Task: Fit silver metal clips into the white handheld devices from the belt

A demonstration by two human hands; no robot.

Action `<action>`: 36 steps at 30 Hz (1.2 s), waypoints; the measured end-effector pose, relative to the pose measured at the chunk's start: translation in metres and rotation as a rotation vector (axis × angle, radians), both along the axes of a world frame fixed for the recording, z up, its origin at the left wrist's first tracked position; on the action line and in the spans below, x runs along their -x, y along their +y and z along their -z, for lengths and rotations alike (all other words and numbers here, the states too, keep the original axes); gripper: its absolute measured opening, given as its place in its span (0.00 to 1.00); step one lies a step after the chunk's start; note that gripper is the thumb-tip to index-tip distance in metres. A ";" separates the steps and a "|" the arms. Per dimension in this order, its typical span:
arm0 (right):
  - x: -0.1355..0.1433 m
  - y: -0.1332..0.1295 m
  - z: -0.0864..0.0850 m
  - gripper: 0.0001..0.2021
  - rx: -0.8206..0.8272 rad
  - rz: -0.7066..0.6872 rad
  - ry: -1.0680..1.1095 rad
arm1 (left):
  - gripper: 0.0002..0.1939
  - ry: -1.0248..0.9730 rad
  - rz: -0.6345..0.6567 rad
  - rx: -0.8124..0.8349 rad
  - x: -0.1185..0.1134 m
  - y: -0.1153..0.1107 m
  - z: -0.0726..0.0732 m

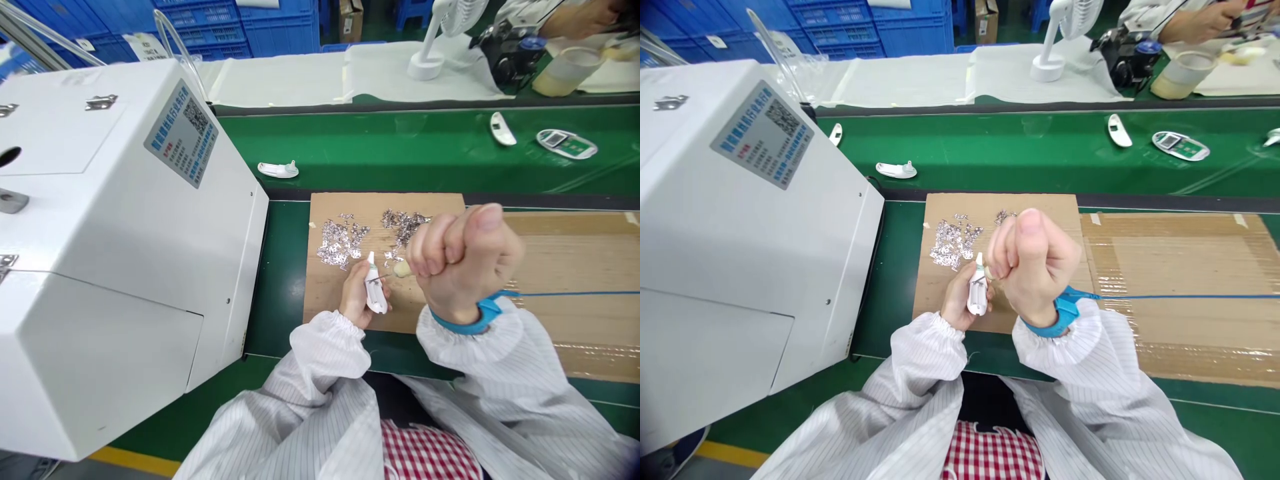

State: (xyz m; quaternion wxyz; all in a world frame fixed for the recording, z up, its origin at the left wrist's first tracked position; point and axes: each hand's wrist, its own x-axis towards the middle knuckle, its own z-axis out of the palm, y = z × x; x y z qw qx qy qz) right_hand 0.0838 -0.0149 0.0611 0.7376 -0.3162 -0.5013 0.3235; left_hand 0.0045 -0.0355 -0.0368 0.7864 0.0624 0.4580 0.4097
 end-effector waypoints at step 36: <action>-0.057 -0.002 0.009 0.15 0.266 -0.083 -0.619 | 0.05 -0.037 0.120 -0.006 0.013 0.005 -0.004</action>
